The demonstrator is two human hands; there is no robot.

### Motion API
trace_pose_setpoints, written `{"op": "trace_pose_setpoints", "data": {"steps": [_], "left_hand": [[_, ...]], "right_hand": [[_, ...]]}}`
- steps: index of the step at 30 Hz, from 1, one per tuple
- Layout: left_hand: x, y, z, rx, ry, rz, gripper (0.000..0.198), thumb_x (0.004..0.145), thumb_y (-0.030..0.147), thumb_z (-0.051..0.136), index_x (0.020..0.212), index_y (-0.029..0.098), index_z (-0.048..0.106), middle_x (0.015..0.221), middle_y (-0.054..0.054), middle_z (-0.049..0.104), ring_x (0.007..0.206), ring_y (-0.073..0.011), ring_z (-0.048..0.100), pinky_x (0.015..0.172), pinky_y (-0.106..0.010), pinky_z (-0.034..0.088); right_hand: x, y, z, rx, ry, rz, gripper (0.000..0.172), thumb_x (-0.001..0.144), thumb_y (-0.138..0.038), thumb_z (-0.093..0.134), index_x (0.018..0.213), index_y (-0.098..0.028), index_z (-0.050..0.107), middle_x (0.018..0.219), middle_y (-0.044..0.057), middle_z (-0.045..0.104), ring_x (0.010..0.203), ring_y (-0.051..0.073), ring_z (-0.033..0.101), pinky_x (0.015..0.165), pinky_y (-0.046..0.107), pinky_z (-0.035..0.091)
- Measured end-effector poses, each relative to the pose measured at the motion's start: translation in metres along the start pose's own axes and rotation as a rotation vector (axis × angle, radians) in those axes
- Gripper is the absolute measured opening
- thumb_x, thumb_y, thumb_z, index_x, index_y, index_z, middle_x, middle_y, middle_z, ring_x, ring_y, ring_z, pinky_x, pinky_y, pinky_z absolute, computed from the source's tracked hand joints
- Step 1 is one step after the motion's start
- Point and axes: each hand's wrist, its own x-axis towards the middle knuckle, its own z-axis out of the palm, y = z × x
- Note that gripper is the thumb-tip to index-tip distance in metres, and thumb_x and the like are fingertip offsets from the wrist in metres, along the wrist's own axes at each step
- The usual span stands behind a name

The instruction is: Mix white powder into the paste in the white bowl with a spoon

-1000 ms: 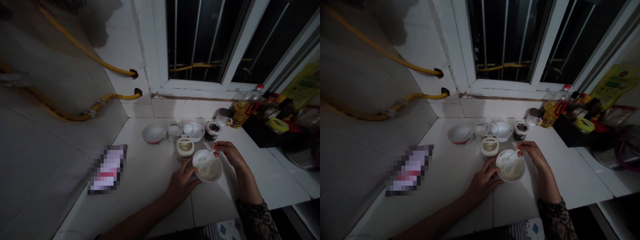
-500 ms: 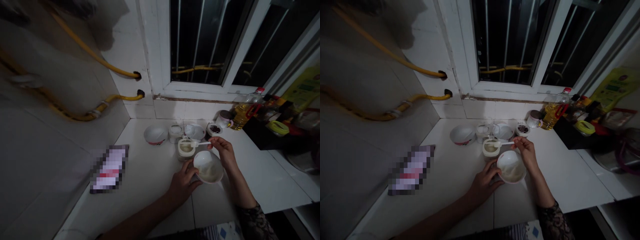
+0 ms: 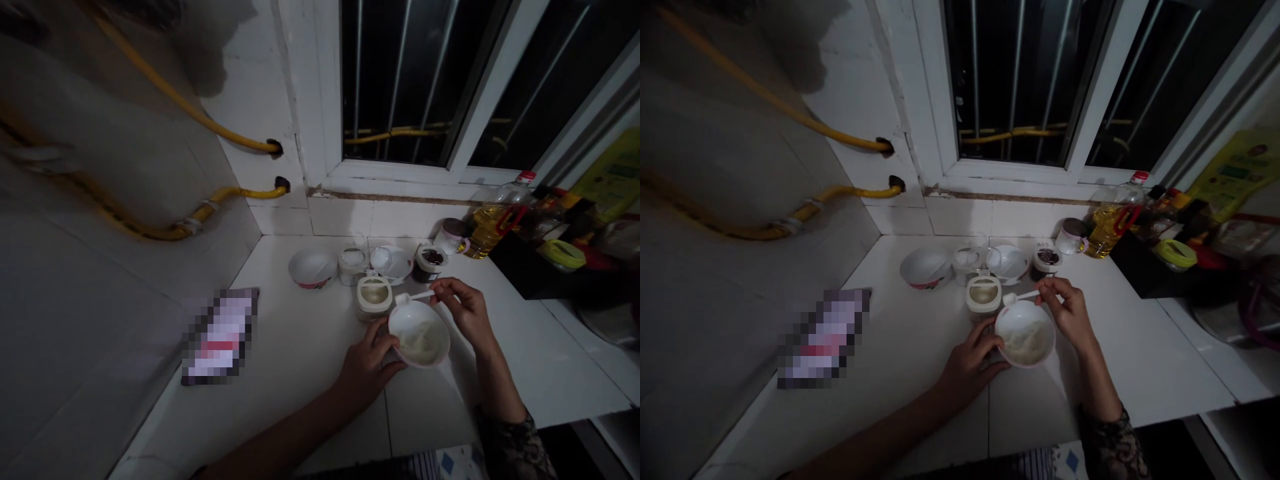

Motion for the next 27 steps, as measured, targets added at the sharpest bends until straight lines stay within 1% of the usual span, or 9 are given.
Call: {"op": "trace_pose_setpoints", "data": {"steps": [3, 5, 7, 10, 12, 14, 17, 22, 27], "left_hand": [[0.000, 0.000, -0.001, -0.006, 0.001, 0.002, 0.021, 0.079, 0.029, 0.069, 0.094, 0.022, 0.058, 0.127, -0.009, 0.050, 0.084, -0.0170, 0.065, 0.071, -0.028, 0.055], [0.000, 0.000, -0.002, -0.006, 0.005, 0.010, 0.020, 0.079, 0.030, 0.069, 0.094, 0.022, 0.058, 0.126, -0.010, 0.051, 0.084, -0.0170, 0.065, 0.069, -0.028, 0.055], [0.000, 0.000, -0.001, -0.003, 0.010, 0.014, 0.020, 0.080, 0.031, 0.068, 0.095, 0.022, 0.058, 0.126, -0.010, 0.051, 0.082, -0.0165, 0.065, 0.068, -0.028, 0.056], [0.000, 0.000, 0.000, 0.000, 0.008, 0.009, 0.020, 0.081, 0.031, 0.068, 0.096, 0.022, 0.057, 0.127, -0.009, 0.050, 0.081, -0.0158, 0.065, 0.068, -0.027, 0.056], [0.000, -0.001, 0.001, -0.001, 0.014, 0.004, 0.021, 0.080, 0.032, 0.068, 0.095, 0.022, 0.057, 0.127, -0.010, 0.050, 0.080, -0.0158, 0.065, 0.067, -0.027, 0.056], [-0.001, -0.001, 0.001, -0.007, 0.012, 0.001, 0.021, 0.080, 0.031, 0.068, 0.095, 0.022, 0.057, 0.127, -0.010, 0.050, 0.079, -0.0153, 0.065, 0.067, -0.027, 0.056], [0.000, 0.000, 0.000, -0.022, 0.006, 0.006, 0.020, 0.080, 0.029, 0.068, 0.094, 0.022, 0.057, 0.127, -0.009, 0.050, 0.074, -0.0136, 0.065, 0.068, -0.028, 0.056], [0.000, 0.001, -0.001, -0.029, 0.009, 0.015, 0.019, 0.080, 0.026, 0.068, 0.093, 0.022, 0.056, 0.127, -0.009, 0.050, 0.073, -0.0128, 0.065, 0.068, -0.027, 0.055], [0.000, -0.001, 0.000, -0.022, -0.014, -0.006, 0.020, 0.079, 0.026, 0.069, 0.094, 0.022, 0.057, 0.129, -0.008, 0.048, 0.076, -0.0133, 0.065, 0.072, -0.028, 0.055]], "right_hand": [[0.001, 0.007, -0.013, -0.085, -0.208, 0.091, 0.021, 0.087, -0.031, 0.049, 0.077, -0.020, 0.064, 0.062, 0.001, 0.065, 0.072, 0.019, 0.059, 0.073, 0.031, 0.042], [0.000, 0.007, -0.014, -0.201, -0.292, 0.097, 0.021, 0.086, -0.028, 0.047, 0.078, -0.021, 0.065, 0.062, 0.001, 0.065, 0.074, 0.020, 0.058, 0.073, 0.031, 0.040], [-0.001, 0.004, -0.009, -0.276, -0.350, 0.087, 0.021, 0.085, -0.026, 0.046, 0.079, -0.021, 0.066, 0.062, 0.001, 0.065, 0.076, 0.021, 0.057, 0.074, 0.031, 0.039], [-0.004, -0.003, 0.004, -0.190, -0.442, 0.099, 0.021, 0.082, -0.024, 0.046, 0.080, -0.021, 0.067, 0.062, 0.002, 0.065, 0.077, 0.021, 0.057, 0.075, 0.031, 0.039], [-0.004, -0.005, 0.009, -0.031, -0.479, 0.181, 0.019, 0.080, -0.024, 0.048, 0.076, -0.020, 0.066, 0.059, 0.001, 0.064, 0.069, 0.019, 0.057, 0.071, 0.030, 0.040], [-0.003, -0.004, 0.010, 0.147, -0.476, 0.315, 0.016, 0.076, -0.026, 0.051, 0.072, -0.018, 0.064, 0.055, 0.000, 0.062, 0.059, 0.016, 0.056, 0.064, 0.028, 0.041], [0.002, 0.001, 0.004, 0.347, -0.395, 0.470, 0.012, 0.067, -0.026, 0.057, 0.068, -0.017, 0.064, 0.049, -0.001, 0.059, 0.051, 0.014, 0.052, 0.058, 0.027, 0.041], [0.009, 0.006, -0.004, 0.480, -0.279, 0.559, 0.010, 0.060, -0.023, 0.060, 0.064, -0.016, 0.066, 0.045, -0.002, 0.058, 0.048, 0.012, 0.050, 0.058, 0.027, 0.039], [0.011, 0.011, -0.004, 0.542, -0.207, 0.596, 0.011, 0.057, -0.023, 0.063, 0.063, -0.015, 0.066, 0.043, -0.001, 0.057, 0.044, 0.012, 0.048, 0.056, 0.027, 0.037]]}}
